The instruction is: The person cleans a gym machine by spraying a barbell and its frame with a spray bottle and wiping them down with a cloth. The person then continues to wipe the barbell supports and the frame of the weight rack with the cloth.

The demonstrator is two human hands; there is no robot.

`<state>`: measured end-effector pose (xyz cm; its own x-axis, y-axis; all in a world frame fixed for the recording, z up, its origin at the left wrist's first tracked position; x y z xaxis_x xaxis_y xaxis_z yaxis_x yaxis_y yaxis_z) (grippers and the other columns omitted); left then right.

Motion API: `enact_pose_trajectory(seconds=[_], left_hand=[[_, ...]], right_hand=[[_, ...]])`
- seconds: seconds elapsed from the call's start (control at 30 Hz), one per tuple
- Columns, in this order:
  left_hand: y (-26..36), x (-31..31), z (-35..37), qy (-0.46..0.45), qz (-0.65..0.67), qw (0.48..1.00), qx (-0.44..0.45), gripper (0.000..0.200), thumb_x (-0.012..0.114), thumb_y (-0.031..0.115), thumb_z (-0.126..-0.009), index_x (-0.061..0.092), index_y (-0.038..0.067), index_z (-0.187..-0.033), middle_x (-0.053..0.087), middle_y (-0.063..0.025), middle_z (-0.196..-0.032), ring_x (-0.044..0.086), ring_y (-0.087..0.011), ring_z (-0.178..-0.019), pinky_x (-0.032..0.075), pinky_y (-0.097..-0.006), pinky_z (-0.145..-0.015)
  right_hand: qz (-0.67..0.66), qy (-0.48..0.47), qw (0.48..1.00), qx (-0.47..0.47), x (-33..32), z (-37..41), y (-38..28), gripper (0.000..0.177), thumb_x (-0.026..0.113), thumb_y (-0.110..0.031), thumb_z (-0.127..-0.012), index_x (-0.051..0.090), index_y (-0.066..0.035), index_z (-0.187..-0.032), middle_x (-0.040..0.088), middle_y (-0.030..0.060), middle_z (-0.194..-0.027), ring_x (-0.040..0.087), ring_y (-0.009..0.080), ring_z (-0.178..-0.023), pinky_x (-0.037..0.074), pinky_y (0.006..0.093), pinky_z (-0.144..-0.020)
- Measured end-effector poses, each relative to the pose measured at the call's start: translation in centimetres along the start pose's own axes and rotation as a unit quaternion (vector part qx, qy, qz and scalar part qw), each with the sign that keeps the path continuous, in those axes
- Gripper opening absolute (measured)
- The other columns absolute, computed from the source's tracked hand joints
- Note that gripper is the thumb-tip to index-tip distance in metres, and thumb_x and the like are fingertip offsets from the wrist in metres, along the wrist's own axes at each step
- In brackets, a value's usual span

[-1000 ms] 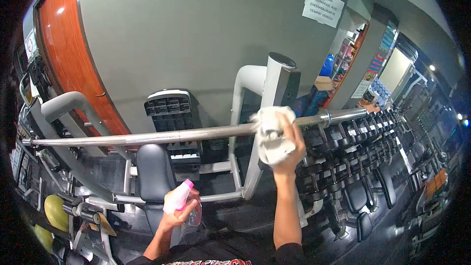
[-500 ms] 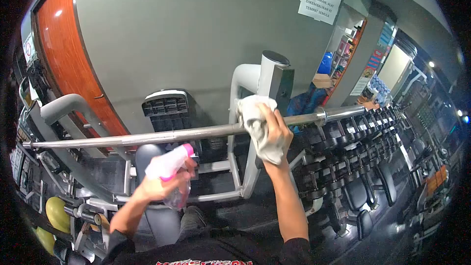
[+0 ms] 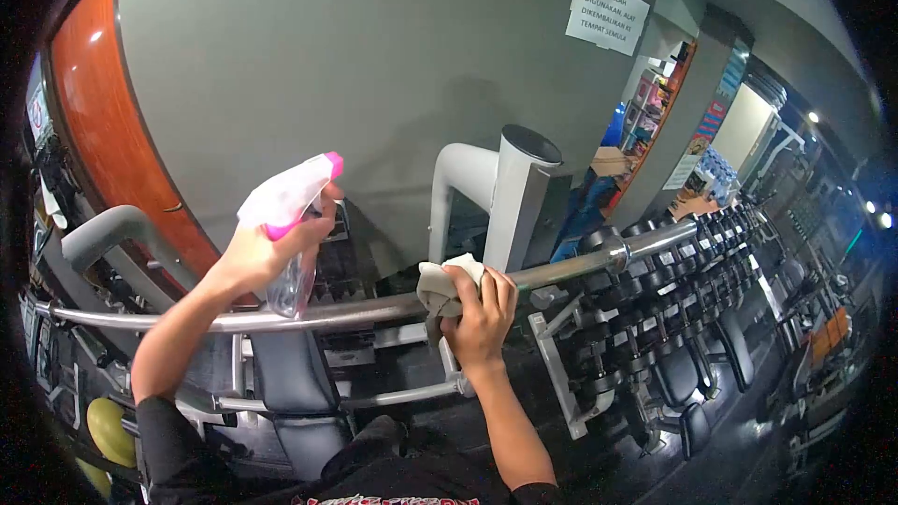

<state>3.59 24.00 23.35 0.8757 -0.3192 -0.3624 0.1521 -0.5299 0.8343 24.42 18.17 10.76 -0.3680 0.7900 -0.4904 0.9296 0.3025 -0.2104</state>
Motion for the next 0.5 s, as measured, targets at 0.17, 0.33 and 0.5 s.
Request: enact_pose_trajectory(seconds=[0.17, 0.33, 0.5], left_hand=[[-5.1, -0.3, -4.4, -0.072, -0.024, 0.997, 0.007, 0.033, 0.070, 0.020, -0.078, 0.059, 0.001, -0.102, 0.056, -0.0035, -0.076, 0.052, -0.0112, -0.066, 0.044, -0.0280, -0.061], [-8.0, 0.3, -7.0, -0.146, -0.086, 0.985, 0.014, 0.018, 0.068, 0.011, -0.080, 0.058, 0.002, -0.092, 0.057, -0.0009, -0.073, 0.056, -0.0075, -0.062, 0.046, -0.0251, -0.054], [-10.8, 2.9, -7.1, -0.274, -0.077, 0.958, 0.048, 0.017, 0.065, 0.015, -0.082, 0.064, 0.000, -0.091, 0.067, -0.0103, -0.081, 0.065, -0.0159, -0.074, 0.050, -0.0296, -0.069]], right_hand=[[0.016, 0.058, 0.998, -0.011, -0.4, -0.2, -0.2, 0.034, 0.067, -0.025, -0.074, 0.063, -0.009, -0.104, 0.059, 0.0142, -0.093, 0.055, 0.0342, -0.093, 0.043, 0.0457, -0.084], [0.035, 0.081, 0.996, -0.006, -0.2, 0.4, 0.2, 0.035, 0.069, -0.032, -0.076, 0.063, -0.010, -0.104, 0.059, 0.0144, -0.092, 0.056, 0.0333, -0.093, 0.046, 0.0462, -0.083], [0.042, 0.066, 0.997, 0.018, -0.3, 0.6, 0.0, 0.037, 0.071, -0.029, -0.074, 0.063, -0.008, -0.104, 0.059, 0.0163, -0.096, 0.056, 0.0351, -0.095, 0.047, 0.0480, -0.084]])
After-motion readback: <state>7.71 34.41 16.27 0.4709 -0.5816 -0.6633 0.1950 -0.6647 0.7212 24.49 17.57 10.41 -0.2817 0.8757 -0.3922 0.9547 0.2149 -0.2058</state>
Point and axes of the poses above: each hand's wrist, its own z-axis away from the middle knuckle, its own x-axis out of the palm, y = z × x, the point moved 8 cm from there along -z, towards the middle knuckle
